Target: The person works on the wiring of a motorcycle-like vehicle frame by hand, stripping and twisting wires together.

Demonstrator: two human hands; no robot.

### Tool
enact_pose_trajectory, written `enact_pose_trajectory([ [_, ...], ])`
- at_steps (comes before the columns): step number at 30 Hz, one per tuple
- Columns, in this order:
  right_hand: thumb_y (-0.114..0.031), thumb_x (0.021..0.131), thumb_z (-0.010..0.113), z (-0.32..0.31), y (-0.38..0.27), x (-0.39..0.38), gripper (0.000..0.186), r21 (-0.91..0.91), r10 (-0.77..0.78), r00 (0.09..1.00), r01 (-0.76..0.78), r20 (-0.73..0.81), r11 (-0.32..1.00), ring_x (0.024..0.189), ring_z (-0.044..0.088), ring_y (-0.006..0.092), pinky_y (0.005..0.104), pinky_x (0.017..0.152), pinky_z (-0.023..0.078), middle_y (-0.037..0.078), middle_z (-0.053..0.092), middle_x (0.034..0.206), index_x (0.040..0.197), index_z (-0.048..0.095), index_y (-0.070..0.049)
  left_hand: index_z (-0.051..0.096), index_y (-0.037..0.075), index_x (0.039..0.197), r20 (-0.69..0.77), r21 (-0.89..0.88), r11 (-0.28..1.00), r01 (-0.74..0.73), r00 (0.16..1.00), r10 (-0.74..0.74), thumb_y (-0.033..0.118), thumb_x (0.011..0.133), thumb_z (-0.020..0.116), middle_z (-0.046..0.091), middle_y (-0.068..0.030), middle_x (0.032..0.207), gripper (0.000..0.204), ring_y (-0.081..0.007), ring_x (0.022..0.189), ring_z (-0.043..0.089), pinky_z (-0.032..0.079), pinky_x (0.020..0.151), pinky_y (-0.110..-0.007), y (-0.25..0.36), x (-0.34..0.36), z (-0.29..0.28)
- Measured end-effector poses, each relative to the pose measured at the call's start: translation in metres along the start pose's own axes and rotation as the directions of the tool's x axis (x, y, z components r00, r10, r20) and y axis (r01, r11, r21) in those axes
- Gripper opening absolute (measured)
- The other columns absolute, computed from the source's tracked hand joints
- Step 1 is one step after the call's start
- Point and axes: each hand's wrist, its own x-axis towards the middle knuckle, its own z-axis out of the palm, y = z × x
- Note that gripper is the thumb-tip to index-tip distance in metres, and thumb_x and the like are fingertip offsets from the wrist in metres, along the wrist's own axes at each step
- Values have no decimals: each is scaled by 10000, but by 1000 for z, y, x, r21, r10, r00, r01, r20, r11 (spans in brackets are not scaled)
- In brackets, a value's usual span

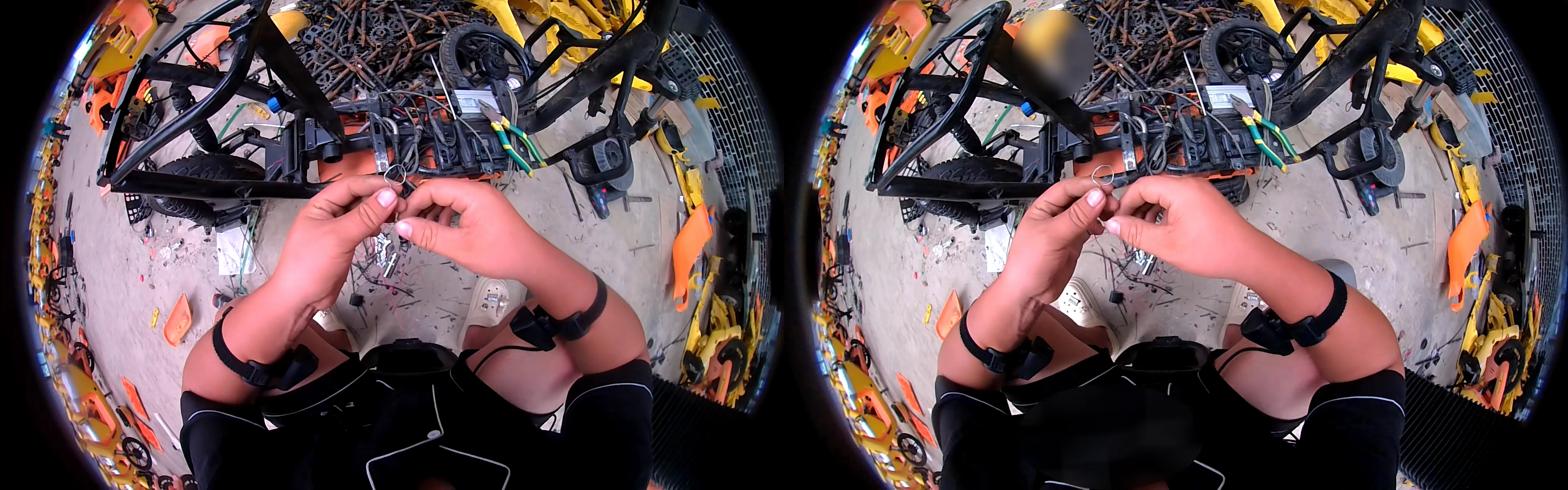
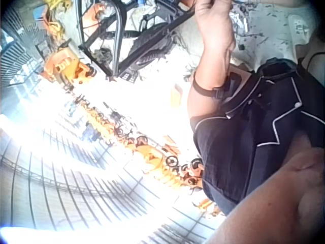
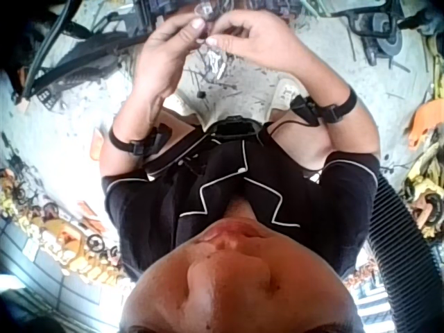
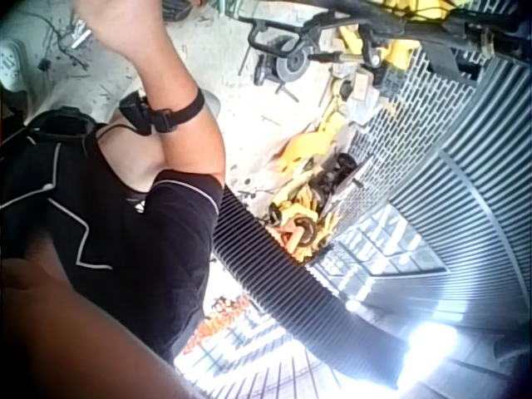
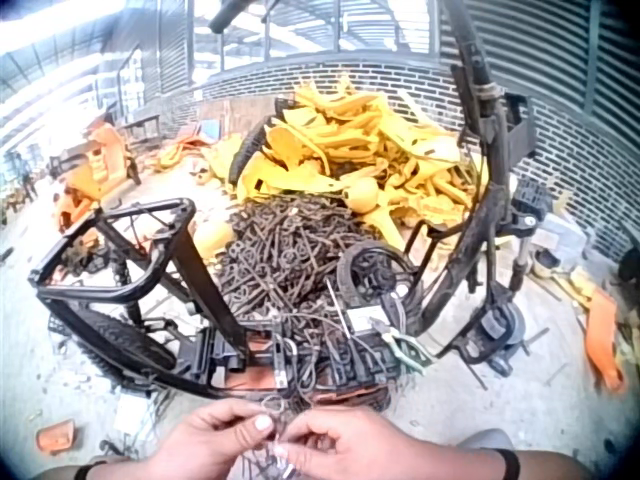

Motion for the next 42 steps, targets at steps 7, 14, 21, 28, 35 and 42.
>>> enact_pose_trajectory([
  [7, -156, 897, 732, 3, -3, -4, 158, -69, -22, 999, 20, -28, 997, 738, 577, 79, 245, 649, 467, 21, 667, 870, 973, 687, -26, 681, 37, 1101, -34, -46, 997, 69, 997, -71, 196, 949, 673, 674, -40, 986, 220, -128, 923, 607, 464, 828, -284, 7, 0, 1],
  [14, -198, 879, 742, 18, 1, 0, 194, -130, -66, 993, 52, -102, 990, 694, 604, 155, 297, 633, 491, 73, 655, 834, 927, 686, -18, 699, 7, 1107, 0, -57, 996, 68, 998, -68, 191, 932, 698, 702, -57, 1029, 254, -134, 956, 624, 478, 872, -280, 4, 1, 4],
  [21, -187, 905, 707, 15, -4, -5, 178, -140, -85, 985, 63, -153, 988, 671, 604, 201, 324, 615, 482, 106, 639, 801, 929, 684, -13, 691, -6, 1132, -29, 43, 999, 13, 1000, -12, 158, 936, 690, 697, -57, 1027, 256, -119, 940, 628, 499, 850, -267, 5, 0, 0],
  [28, -160, 915, 689, 7, -4, -6, 138, -185, -180, 952, 135, -250, 973, 672, 594, 193, 319, 604, 474, 94, 633, 786, 931, 683, -23, 673, -10, 1141, -26, 92, 996, -17, 999, 20, 134, 942, 671, 691, -70, 960, 245, -136, 910, 623, 481, 843, -282, 12, -1, 6],
  [35, -159, 871, 710, 4, -1, -5, 123, -320, -264, 940, 187, -217, 929, 718, 616, 265, 362, 646, 489, 95, 638, 781, 904, 692, -42, 700, 7, 1096, -46, 249, 965, -82, 994, 96, 119, 916, 707, 703, -63, 1044, 212, -123, 979, 629, 474, 916, -276, 9, 2, 3],
  [42, -86, 851, 742, 4, 4, -4, 102, -429, -253, 954, 163, -162, 888, 695, 609, 161, 294, 625, 484, 73, 644, 803, 928, 710, -27, 704, -15, 1085, -11, 356, 929, -99, 994, 110, 110, 920, 708, 698, -37, 996, 207, -86, 896, 607, 493, 811, -240, -2, 7, 0],
])
